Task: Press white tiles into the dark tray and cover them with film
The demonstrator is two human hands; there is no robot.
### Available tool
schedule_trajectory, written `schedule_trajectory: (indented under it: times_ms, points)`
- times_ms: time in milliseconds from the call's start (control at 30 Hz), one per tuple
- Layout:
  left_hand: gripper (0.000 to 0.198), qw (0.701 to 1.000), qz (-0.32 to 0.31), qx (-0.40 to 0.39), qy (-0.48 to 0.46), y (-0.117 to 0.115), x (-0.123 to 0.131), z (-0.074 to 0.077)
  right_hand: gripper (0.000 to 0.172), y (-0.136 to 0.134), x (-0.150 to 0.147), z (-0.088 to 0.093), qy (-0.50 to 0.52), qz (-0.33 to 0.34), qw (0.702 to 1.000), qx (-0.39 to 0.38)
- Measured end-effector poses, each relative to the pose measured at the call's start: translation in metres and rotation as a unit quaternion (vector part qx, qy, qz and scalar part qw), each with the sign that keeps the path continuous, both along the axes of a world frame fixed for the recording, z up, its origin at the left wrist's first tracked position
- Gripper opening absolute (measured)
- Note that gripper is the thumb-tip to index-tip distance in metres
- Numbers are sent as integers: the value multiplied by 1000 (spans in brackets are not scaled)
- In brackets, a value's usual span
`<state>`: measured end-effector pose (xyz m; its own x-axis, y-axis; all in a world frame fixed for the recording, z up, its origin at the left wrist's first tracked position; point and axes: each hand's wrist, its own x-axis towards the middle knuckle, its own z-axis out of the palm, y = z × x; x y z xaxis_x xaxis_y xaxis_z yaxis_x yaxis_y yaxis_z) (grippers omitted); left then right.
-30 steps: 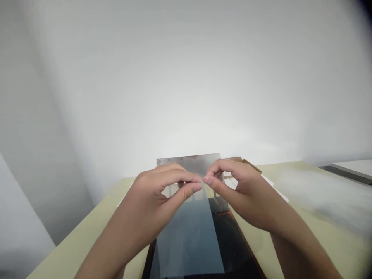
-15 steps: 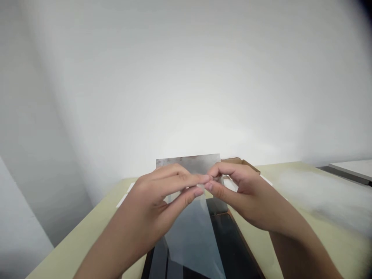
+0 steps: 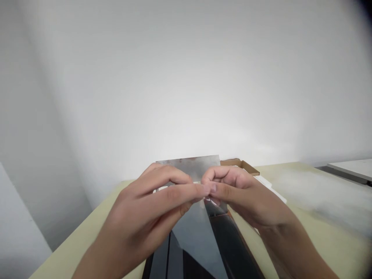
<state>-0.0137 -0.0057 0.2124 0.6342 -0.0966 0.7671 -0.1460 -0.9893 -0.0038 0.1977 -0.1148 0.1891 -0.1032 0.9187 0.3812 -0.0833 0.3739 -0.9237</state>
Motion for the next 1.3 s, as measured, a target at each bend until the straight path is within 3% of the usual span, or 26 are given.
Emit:
schedule_trajectory:
  times_ms: [200, 433, 700, 1067, 1300]
  points:
    - [34, 997, -45, 25, -51, -2, 1, 4, 29, 5, -8, -2, 69, 53, 996, 16]
    - [33, 996, -36, 21, -74, -5, -2, -1, 29, 6, -11, 1, 105, 75, 992, -1]
    - [45, 996, -34, 24, -75, -5, 2, -2, 30, 5, -12, -1, 107, 77, 991, 4]
    - [35, 994, -1, 37, -99, -8, -3, -3, 31, 2, -14, 2, 149, 103, 983, -30]
    - [37, 995, -25, 19, -98, -12, 1, -1, 26, 3, -13, 0, 114, 80, 990, 4]
